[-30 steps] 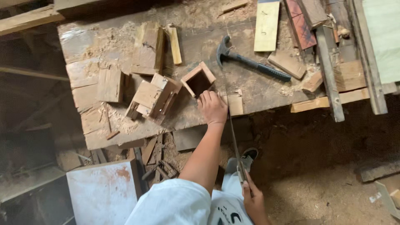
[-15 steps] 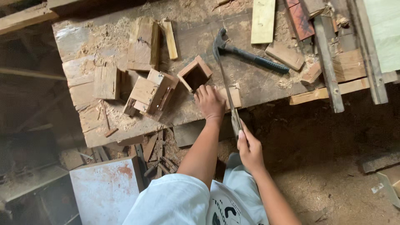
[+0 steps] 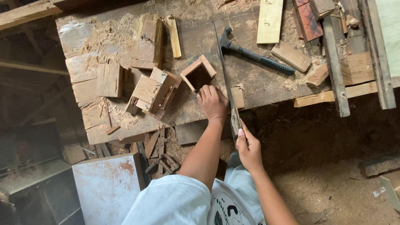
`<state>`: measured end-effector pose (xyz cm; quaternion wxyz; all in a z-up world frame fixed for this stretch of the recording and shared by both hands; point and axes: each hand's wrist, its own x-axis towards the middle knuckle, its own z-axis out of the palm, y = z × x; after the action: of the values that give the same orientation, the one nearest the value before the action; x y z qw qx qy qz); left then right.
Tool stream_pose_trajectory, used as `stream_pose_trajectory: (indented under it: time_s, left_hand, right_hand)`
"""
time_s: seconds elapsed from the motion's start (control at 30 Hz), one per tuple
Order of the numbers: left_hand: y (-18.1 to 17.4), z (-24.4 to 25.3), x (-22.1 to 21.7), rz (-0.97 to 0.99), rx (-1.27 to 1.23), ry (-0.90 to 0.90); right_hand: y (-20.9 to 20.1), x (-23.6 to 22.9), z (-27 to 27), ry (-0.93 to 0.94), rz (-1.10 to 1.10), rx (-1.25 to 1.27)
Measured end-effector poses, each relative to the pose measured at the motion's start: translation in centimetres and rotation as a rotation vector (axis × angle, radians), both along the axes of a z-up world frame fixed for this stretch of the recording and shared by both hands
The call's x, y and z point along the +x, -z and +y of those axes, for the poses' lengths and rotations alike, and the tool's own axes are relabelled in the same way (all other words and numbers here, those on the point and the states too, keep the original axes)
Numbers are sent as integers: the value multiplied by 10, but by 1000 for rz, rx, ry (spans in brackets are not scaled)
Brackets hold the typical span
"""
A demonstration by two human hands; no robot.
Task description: The person assembles small wooden pieces into a box-like frame on a workbench, then uses a hand saw to cut a small wooden block. The person holds the block with the left hand and saws with the right hand, producing sawdust.
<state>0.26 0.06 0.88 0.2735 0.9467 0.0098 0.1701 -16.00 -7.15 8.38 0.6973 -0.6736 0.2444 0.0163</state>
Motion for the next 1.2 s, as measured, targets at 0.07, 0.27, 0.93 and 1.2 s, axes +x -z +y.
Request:
stream_pose_trajectory:
  time_s: [0.07,0.27,0.93,1.2]
  left_hand:
    - [1,0,-1,-9,14,-11]
    - [3,-1,0,18,49,-9]
    - [12,-2,0,27,62,-36]
    - [20,-3,1,18,111,-26]
  right_hand:
    - [0,-1,1,-4,0,-35]
    - [-1,-2,0,3,-61,-31]
    - [7,5,1,-73,-59,-279]
    - [49,-139,2,-75,240,-256]
